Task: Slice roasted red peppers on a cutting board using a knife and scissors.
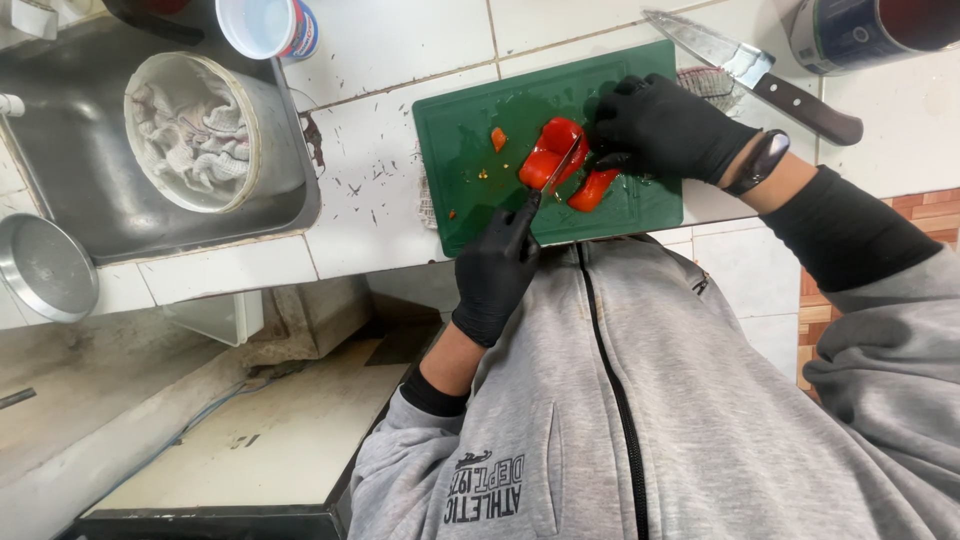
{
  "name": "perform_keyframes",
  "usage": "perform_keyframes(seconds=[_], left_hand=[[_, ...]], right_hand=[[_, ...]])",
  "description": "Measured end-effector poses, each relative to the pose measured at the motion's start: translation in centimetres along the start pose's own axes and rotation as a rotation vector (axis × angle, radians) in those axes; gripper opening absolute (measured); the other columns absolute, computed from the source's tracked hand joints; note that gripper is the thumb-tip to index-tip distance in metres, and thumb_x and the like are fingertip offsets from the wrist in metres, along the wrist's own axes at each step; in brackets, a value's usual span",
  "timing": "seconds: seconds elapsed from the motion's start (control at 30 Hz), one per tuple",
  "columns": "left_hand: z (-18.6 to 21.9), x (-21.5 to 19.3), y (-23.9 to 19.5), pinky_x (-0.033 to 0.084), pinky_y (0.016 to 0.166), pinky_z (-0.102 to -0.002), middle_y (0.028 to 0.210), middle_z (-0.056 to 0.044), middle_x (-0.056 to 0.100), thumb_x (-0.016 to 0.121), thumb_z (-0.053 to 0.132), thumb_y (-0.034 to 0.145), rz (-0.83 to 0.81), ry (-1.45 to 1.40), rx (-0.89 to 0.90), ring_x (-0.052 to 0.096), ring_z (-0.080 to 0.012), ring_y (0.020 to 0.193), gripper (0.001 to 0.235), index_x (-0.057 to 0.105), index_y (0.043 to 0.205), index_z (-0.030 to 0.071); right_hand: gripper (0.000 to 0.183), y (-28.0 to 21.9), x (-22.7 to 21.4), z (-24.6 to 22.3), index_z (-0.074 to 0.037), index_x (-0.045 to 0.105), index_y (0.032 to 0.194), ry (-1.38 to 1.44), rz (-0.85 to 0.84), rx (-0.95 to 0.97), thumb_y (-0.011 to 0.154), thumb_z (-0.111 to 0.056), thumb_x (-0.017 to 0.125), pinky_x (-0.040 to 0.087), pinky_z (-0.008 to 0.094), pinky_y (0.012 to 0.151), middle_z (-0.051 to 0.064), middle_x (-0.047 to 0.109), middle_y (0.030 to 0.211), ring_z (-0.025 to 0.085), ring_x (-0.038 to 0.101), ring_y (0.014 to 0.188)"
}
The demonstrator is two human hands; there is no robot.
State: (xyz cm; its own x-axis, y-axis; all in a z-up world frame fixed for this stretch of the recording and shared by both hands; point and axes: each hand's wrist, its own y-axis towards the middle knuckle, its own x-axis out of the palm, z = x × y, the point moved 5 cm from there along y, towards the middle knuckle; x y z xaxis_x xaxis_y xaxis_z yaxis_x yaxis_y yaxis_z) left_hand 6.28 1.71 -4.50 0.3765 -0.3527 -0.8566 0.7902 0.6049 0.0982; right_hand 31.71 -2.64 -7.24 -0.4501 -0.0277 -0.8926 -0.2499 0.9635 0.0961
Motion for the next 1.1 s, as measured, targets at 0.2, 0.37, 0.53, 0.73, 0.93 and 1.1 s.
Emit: perform_keyframes(seconds=[0.2, 0.37, 0.53, 0.73, 0.93, 1.1], left_hand=[[0.9, -0.1, -0.2, 0.058, 0.069, -0.039, 0.114, -0.012, 0.067, 0.076, 0.008, 0.082, -0.037, 0.015, -0.028, 0.072, -0.0282, 0.082, 0.066, 0.063, 0.145, 0.020], [2.3, 0.1, -0.3, 0.058, 0.071, -0.039, 0.122, -0.012, 0.068, 0.074, 0.008, 0.083, -0.011, -0.047, 0.012, 0.072, -0.0286, 0.084, 0.065, 0.060, 0.146, 0.018], [3.8, 1.0, 0.4, 0.059, 0.073, -0.037, 0.131, -0.013, 0.067, 0.073, 0.006, 0.086, -0.025, -0.093, 0.092, 0.073, -0.0277, 0.084, 0.063, 0.060, 0.146, 0.019], [4.6, 1.5, 1.2, 0.059, 0.072, -0.037, 0.129, -0.014, 0.067, 0.071, 0.004, 0.085, -0.063, -0.038, 0.158, 0.073, -0.0279, 0.086, 0.064, 0.060, 0.147, 0.017], [5.4, 1.5, 1.4, 0.058, 0.068, -0.036, 0.125, -0.014, 0.068, 0.070, 0.004, 0.084, -0.054, 0.013, 0.167, 0.072, -0.0270, 0.080, 0.062, 0.062, 0.145, 0.014], [5.8, 1.7, 1.5, 0.057, 0.067, -0.037, 0.126, -0.016, 0.068, 0.071, 0.004, 0.085, -0.080, 0.011, 0.169, 0.071, -0.0271, 0.078, 0.058, 0.064, 0.142, 0.013]], right_hand=[[0.024, -2.3, -1.5, -1.2, -0.017, 0.075, 0.113, -0.143, 0.203, 0.078, 0.091, -0.027, 0.076, 0.050, 0.041, 0.098, 0.006, 0.068, 0.123, 0.028, 0.063, 0.115], [0.034, -8.0, -0.5, -3.7, -0.011, 0.069, 0.123, -0.061, 0.409, 0.411, 0.093, -0.022, 0.079, 0.047, 0.044, 0.104, 0.009, 0.064, 0.127, 0.031, 0.059, 0.119], [0.048, -8.9, 1.7, -6.4, -0.011, 0.067, 0.139, -0.032, 0.389, 0.549, 0.093, -0.018, 0.079, 0.047, 0.043, 0.100, 0.009, 0.063, 0.141, 0.028, 0.059, 0.124], [0.057, -8.7, 2.1, -7.1, -0.012, 0.065, 0.144, -0.101, 0.438, 0.552, 0.088, -0.020, 0.078, 0.047, 0.041, 0.096, 0.009, 0.059, 0.150, 0.029, 0.059, 0.128], [0.055, -8.7, 2.8, -6.9, -0.011, 0.067, 0.139, -0.156, 0.452, 0.518, 0.087, -0.023, 0.080, 0.049, 0.042, 0.097, 0.007, 0.059, 0.151, 0.029, 0.058, 0.128], [0.049, -8.6, 2.7, -6.9, -0.012, 0.068, 0.138, -0.151, 0.481, 0.502, 0.091, -0.021, 0.079, 0.050, 0.041, 0.100, 0.005, 0.060, 0.149, 0.028, 0.058, 0.128]])
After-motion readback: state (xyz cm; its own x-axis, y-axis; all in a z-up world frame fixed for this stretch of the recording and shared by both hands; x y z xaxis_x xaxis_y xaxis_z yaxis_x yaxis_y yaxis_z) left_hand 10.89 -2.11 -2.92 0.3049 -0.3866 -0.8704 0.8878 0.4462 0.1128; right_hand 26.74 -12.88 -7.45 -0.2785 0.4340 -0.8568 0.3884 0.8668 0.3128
